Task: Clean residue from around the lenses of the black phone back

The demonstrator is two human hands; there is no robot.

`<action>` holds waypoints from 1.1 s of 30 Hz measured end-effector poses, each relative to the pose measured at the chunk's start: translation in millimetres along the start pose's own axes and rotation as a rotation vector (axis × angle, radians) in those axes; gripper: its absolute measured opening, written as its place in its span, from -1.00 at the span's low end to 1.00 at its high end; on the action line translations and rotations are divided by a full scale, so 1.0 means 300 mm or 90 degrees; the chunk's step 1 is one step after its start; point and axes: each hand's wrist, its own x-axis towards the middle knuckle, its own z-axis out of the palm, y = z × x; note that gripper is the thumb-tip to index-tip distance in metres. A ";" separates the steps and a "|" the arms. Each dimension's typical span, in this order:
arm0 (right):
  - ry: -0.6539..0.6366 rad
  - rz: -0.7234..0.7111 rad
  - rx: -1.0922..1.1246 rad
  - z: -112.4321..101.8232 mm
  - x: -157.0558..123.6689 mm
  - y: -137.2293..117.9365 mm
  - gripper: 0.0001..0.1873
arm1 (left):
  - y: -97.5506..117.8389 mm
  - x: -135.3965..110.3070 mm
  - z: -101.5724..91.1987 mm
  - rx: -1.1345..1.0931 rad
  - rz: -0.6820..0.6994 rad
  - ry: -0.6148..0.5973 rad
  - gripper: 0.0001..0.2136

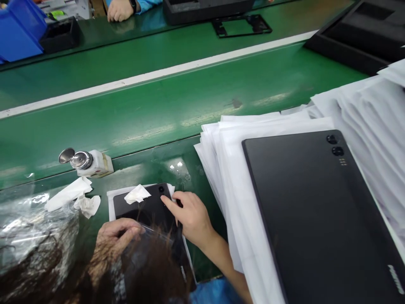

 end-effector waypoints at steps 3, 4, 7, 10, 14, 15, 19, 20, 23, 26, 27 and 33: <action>-0.008 -0.052 -0.069 0.019 0.002 0.003 -0.34 | 0.003 0.001 0.004 -0.042 0.011 -0.001 -0.90; -0.005 -0.058 -0.091 0.024 0.004 0.002 -0.35 | 0.006 0.001 0.005 -0.045 0.015 -0.002 -0.89; 0.010 -0.057 -0.172 0.026 0.007 0.001 -0.40 | 0.015 0.003 0.005 -0.042 0.017 0.003 -0.90; 0.041 -0.026 -0.251 0.013 -0.002 -0.001 -0.50 | 0.019 0.002 0.000 -0.043 0.014 -0.012 -0.91; 0.085 0.044 -0.312 0.006 -0.026 -0.023 -0.74 | -0.001 0.000 -0.008 -0.134 -0.024 -0.041 -0.89; 0.080 0.067 -0.324 0.010 -0.030 -0.032 -0.78 | -0.008 0.001 -0.010 -0.167 -0.034 -0.039 -0.88; 0.036 0.087 -0.337 0.039 -0.023 -0.058 -0.72 | -0.010 0.013 -0.020 -0.196 -0.023 0.023 -0.88; 0.036 0.081 -0.329 0.045 -0.017 -0.062 -0.68 | -0.003 0.020 -0.023 -0.190 -0.012 0.052 -0.89; 0.064 0.092 -0.219 0.053 -0.001 -0.070 -0.62 | 0.025 0.051 -0.024 -0.180 0.024 0.109 -0.91; 0.072 0.184 0.012 0.056 0.002 -0.085 -0.65 | 0.036 0.096 -0.013 -0.197 0.021 0.111 -0.89; 0.074 0.223 0.084 0.059 0.001 -0.091 -0.66 | 0.033 0.110 -0.009 -0.210 0.012 0.114 -0.86; 0.152 0.367 0.336 0.091 0.004 -0.133 -0.63 | 0.016 0.105 -0.023 -0.225 -0.004 0.147 -0.74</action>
